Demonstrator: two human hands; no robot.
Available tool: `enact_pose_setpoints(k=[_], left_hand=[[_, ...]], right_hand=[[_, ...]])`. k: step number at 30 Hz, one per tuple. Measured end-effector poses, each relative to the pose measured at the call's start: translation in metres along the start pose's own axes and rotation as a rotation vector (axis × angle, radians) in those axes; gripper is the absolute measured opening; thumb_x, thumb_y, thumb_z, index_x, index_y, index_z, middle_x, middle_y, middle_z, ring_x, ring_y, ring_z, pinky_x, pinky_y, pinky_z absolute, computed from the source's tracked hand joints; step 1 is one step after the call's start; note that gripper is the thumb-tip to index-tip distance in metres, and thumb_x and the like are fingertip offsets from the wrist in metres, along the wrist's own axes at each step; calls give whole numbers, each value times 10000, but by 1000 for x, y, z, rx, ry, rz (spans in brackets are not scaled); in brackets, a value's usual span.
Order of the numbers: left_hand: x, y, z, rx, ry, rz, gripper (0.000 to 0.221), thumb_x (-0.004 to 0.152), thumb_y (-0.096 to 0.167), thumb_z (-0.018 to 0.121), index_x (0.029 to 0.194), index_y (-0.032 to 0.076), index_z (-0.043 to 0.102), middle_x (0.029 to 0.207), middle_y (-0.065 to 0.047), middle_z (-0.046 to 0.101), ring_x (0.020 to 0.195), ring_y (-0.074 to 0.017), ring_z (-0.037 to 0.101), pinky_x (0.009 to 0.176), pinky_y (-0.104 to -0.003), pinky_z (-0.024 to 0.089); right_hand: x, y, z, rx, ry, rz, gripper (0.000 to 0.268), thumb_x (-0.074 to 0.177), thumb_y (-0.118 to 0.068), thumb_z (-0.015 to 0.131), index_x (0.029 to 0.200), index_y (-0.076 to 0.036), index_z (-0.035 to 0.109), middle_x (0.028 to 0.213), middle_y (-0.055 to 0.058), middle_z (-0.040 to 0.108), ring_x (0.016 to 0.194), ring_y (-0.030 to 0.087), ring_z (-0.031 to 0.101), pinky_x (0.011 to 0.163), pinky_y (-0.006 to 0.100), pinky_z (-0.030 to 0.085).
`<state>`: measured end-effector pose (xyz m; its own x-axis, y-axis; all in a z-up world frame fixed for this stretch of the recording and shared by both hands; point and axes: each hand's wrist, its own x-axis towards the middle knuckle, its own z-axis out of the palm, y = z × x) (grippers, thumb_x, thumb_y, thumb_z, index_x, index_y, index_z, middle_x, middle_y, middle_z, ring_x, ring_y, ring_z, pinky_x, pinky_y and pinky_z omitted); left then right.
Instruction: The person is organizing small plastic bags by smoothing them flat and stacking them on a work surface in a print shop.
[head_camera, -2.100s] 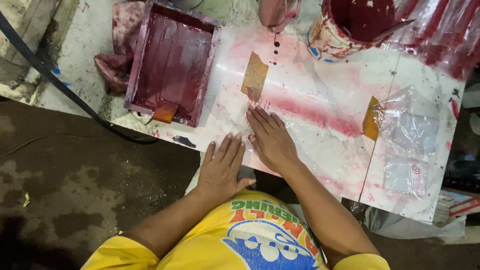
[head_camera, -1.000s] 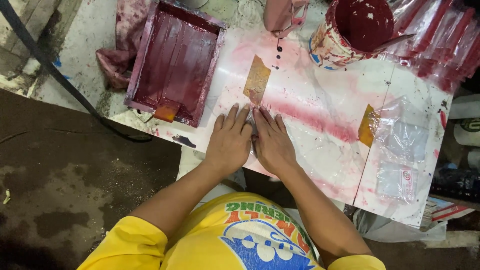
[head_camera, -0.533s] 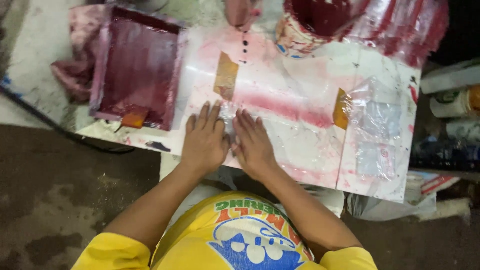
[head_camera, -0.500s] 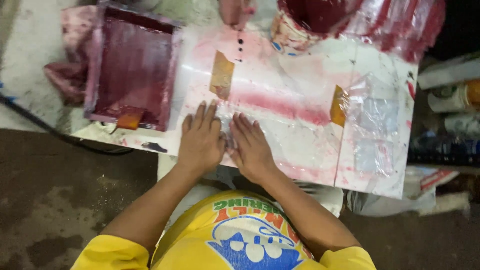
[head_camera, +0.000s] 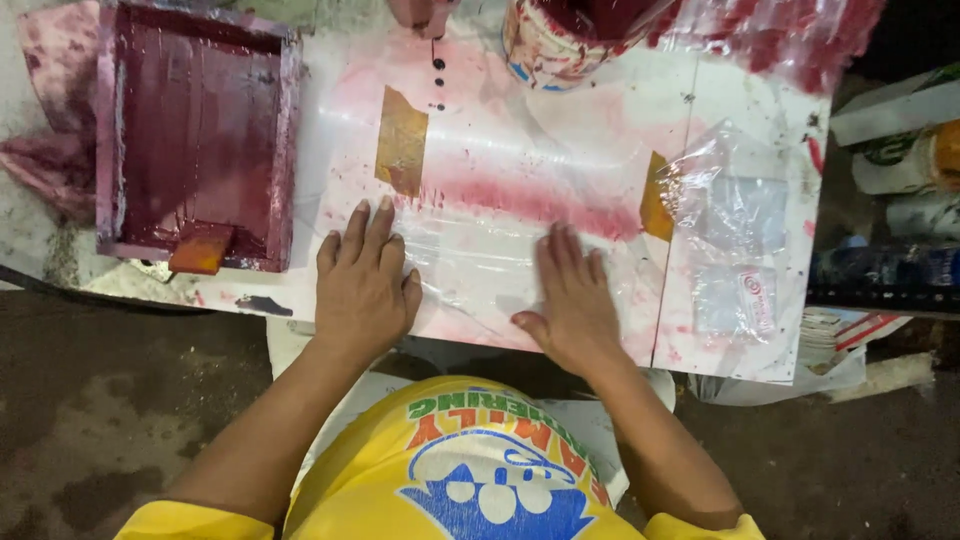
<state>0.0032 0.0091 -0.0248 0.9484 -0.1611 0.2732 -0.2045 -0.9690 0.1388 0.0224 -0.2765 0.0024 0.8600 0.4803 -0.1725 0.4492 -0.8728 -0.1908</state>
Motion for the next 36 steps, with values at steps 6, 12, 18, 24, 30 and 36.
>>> enact_pose_setpoints(k=[6,12,18,24,30,36], left_hand=[[1,2,-6,13,-121,-23,448,953,359,530,1267,55,628,1591,-171,472,1505,-374,367,1107,-543,291],[0,-4,-11,-10,-280,-32,474,1000,380,455,1358,93,576,1660,-147,358,1555,-365,249,1145,-537,221],[-2,-17,-22,-6,-382,-40,538,1031,422,372,1484,153,477,1708,-107,248,1577,-358,137,1171,-560,147],[0,0,-35,-191,-173,-77,663,971,350,547,1520,-7,444,1648,-278,283,1508,-509,209,1117,-680,231],[8,114,-26,-552,-227,247,954,825,619,656,1512,0,425,1624,-265,324,1488,-503,311,1128,-707,293],[27,119,-4,-328,-496,217,1146,838,847,367,1586,-12,245,1683,-266,141,1568,-438,93,1228,-633,124]], right_hand=[[-12,26,9,-97,-21,95,1111,899,-855,151,1610,-5,235,1679,266,188,1563,420,143,1233,609,55],[-16,39,13,-98,47,113,1106,904,-844,155,1617,-2,231,1681,274,186,1567,425,135,1217,618,64],[-16,39,17,-76,53,146,1091,911,-847,156,1629,-27,210,1696,251,153,1578,398,103,1223,609,5],[-18,33,15,-100,54,159,1064,918,-829,160,1626,-37,219,1702,231,153,1584,384,95,1229,613,39],[-17,34,12,-140,64,127,1025,929,-774,195,1615,-13,210,1684,255,171,1571,396,126,1214,636,119],[-18,35,17,-94,70,156,891,994,-653,231,1623,-22,208,1695,235,156,1571,384,109,1224,632,49]])
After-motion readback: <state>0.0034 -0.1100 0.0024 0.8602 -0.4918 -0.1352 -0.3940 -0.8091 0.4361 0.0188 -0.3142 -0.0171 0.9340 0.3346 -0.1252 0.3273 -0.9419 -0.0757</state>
